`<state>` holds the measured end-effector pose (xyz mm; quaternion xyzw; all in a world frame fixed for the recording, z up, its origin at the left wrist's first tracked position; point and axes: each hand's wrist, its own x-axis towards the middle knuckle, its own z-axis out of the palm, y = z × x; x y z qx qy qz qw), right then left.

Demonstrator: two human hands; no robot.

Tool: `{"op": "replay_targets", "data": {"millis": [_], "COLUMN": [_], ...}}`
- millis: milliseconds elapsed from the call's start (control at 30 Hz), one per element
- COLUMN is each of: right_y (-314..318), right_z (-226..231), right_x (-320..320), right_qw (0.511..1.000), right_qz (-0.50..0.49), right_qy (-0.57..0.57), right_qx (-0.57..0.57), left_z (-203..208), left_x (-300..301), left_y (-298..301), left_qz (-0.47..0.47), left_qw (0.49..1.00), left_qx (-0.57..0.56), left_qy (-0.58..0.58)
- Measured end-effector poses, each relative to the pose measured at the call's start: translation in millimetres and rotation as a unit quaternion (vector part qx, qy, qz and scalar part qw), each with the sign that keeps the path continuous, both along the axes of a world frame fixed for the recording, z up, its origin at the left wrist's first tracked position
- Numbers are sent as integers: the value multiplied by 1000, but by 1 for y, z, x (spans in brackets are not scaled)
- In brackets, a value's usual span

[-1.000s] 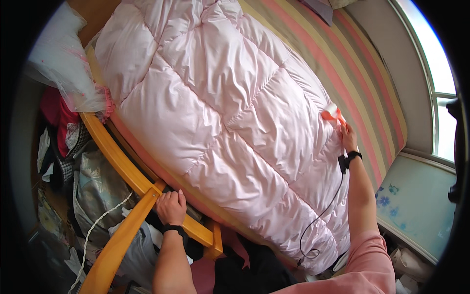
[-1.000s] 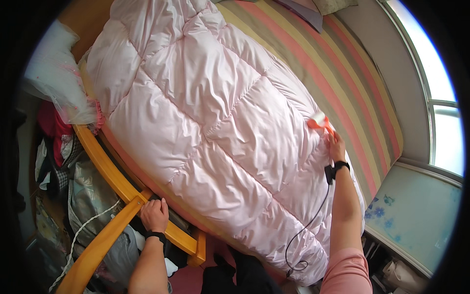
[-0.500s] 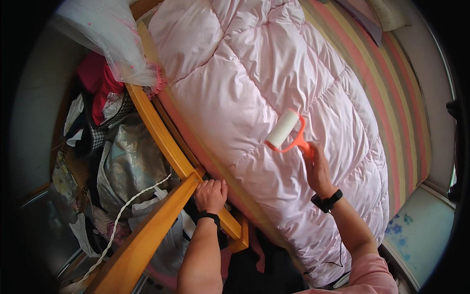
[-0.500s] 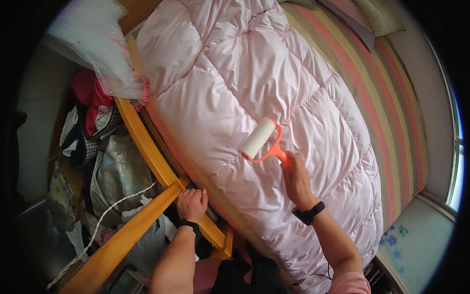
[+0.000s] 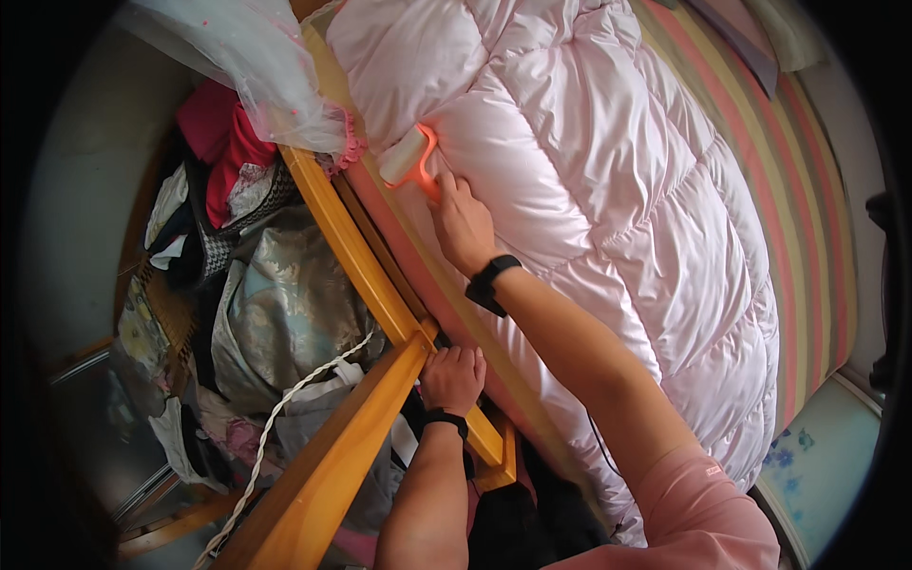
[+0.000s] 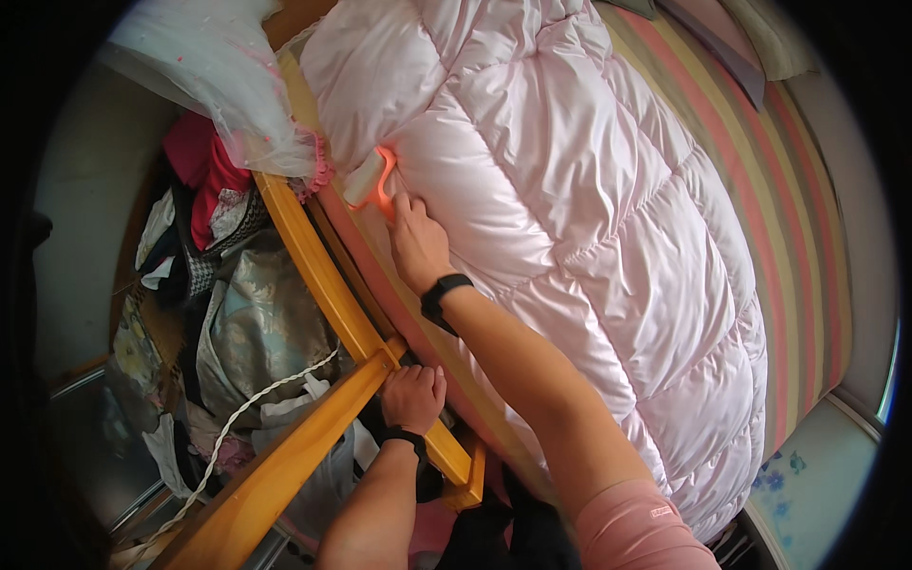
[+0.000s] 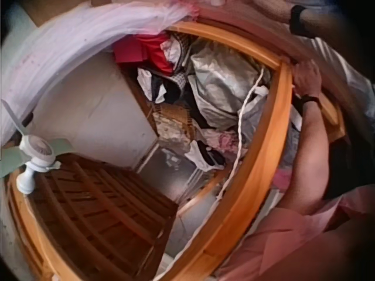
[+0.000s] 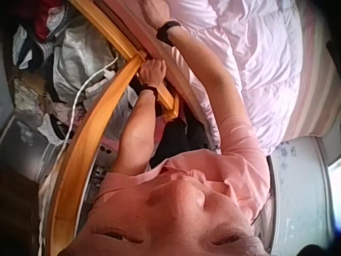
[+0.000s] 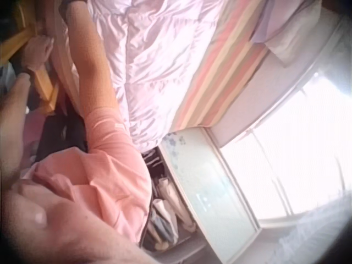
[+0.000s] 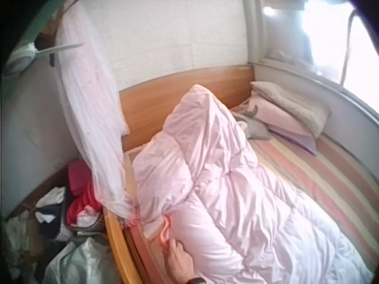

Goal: The person uses a lint roller to clean a pink comforter on a bed. They roll the tool across the surface, lift and reposition the comforter to access different areas, and continue rolling until the entire visible surface is treated.

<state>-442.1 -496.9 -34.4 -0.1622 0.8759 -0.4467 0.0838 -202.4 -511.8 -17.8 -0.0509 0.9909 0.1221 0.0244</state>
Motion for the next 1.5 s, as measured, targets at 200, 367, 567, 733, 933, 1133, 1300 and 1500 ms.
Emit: {"op": "replay_targets", "data": {"millis": [200,367,567,733,933,1133,1300,1500], "right_y": [2,151,165,52,75,253,267,140], "right_z": [23,40,4,-23,1,16,1,-21], "right_x": [9,148,101,-43,-62,75,28,-140], "right_qw": [989,980,988,992,975,974,973,984], "right_qz": [0,-131,-135,-109,-117,-223,-209,-153], "right_qy": [-2,-146,-63,-4,-60,-26,-4,91], "right_qx": [-151,-5,24,-59,-176,-7,94,18], "left_z": [0,3,3,2,2,6,6,3], "left_x": [0,-2,-2,0,0,-2,-2,-1], "left_y": [0,1,1,0,0,1,0,-1], "left_qz": [3,13,23,7,4,22,20,5], "left_qw": [1000,999,999,1000,1000,999,999,1000], "left_qx": [7,33,24,17,17,30,32,21], "left_qy": [-16,29,8,9,5,-6,-3,-3]}}
